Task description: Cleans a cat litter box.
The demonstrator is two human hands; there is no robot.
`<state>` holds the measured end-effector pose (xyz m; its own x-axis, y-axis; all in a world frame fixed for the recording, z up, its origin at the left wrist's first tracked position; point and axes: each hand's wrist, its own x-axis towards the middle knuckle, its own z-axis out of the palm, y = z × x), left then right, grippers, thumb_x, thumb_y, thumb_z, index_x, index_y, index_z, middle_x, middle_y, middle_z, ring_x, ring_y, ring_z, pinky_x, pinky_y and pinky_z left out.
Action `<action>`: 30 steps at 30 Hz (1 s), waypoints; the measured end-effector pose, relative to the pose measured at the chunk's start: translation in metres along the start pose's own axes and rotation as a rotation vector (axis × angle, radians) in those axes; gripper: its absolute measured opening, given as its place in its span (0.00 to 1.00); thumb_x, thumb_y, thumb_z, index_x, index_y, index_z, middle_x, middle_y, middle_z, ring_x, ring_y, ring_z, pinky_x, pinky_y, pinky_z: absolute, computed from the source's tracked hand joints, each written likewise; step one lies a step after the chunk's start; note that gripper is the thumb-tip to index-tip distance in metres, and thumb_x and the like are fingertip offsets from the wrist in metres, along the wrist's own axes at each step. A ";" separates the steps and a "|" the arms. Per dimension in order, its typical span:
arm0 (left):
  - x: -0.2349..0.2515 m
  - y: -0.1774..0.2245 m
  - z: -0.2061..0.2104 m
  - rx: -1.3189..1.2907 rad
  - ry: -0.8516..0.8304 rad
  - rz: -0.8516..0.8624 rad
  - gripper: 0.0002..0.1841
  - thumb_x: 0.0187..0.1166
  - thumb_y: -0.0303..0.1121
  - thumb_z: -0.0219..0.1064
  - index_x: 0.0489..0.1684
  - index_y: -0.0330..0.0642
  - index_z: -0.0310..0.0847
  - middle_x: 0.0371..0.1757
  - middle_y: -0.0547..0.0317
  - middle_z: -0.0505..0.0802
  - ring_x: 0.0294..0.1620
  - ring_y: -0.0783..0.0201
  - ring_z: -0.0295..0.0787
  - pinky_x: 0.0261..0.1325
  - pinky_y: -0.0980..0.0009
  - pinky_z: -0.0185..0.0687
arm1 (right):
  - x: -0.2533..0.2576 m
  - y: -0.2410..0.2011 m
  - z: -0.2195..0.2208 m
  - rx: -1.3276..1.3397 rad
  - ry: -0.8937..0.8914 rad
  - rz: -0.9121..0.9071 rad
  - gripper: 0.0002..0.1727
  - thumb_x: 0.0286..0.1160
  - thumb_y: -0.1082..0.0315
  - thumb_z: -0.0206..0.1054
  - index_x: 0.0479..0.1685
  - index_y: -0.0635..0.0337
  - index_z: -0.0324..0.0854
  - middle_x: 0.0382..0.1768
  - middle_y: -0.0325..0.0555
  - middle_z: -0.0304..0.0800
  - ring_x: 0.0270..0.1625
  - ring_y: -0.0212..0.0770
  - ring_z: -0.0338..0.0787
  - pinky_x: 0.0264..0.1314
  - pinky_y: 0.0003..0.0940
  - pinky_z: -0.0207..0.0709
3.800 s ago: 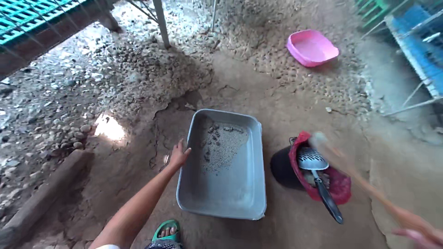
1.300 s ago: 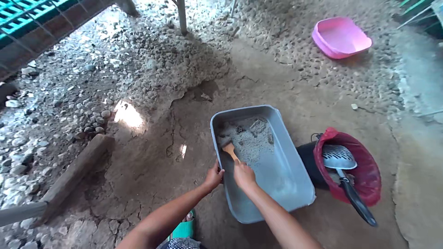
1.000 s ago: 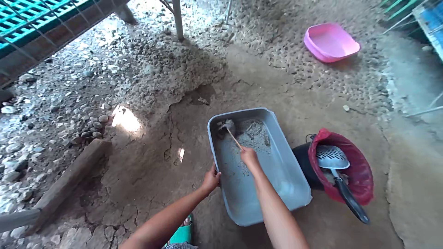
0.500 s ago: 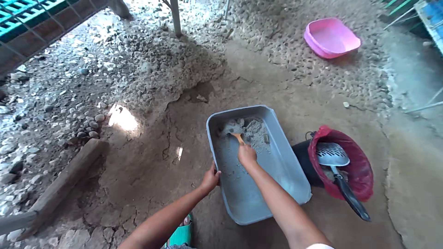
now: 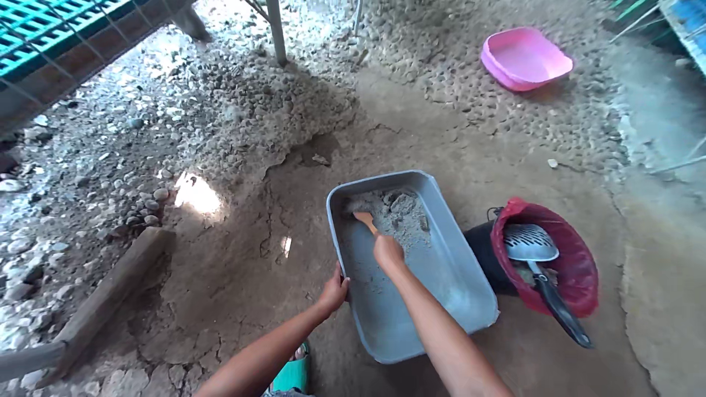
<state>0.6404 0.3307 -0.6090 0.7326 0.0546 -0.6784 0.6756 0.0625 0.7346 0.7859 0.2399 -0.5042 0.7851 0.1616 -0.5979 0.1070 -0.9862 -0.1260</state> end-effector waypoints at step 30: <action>-0.033 -0.005 -0.005 -0.141 -0.023 -0.048 0.37 0.94 0.30 0.51 0.97 0.49 0.28 0.67 0.32 0.84 0.56 0.44 0.91 0.56 0.48 0.89 | 0.008 0.077 0.055 0.881 0.348 0.185 0.22 0.93 0.64 0.56 0.80 0.60 0.77 0.49 0.59 0.88 0.37 0.47 0.82 0.40 0.44 0.75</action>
<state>0.6128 0.3334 -0.5904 0.7025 0.0259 -0.7112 0.6928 0.2038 0.6918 0.7671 0.1677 -0.5626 0.8956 -0.1532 -0.4176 -0.4216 -0.5921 -0.6868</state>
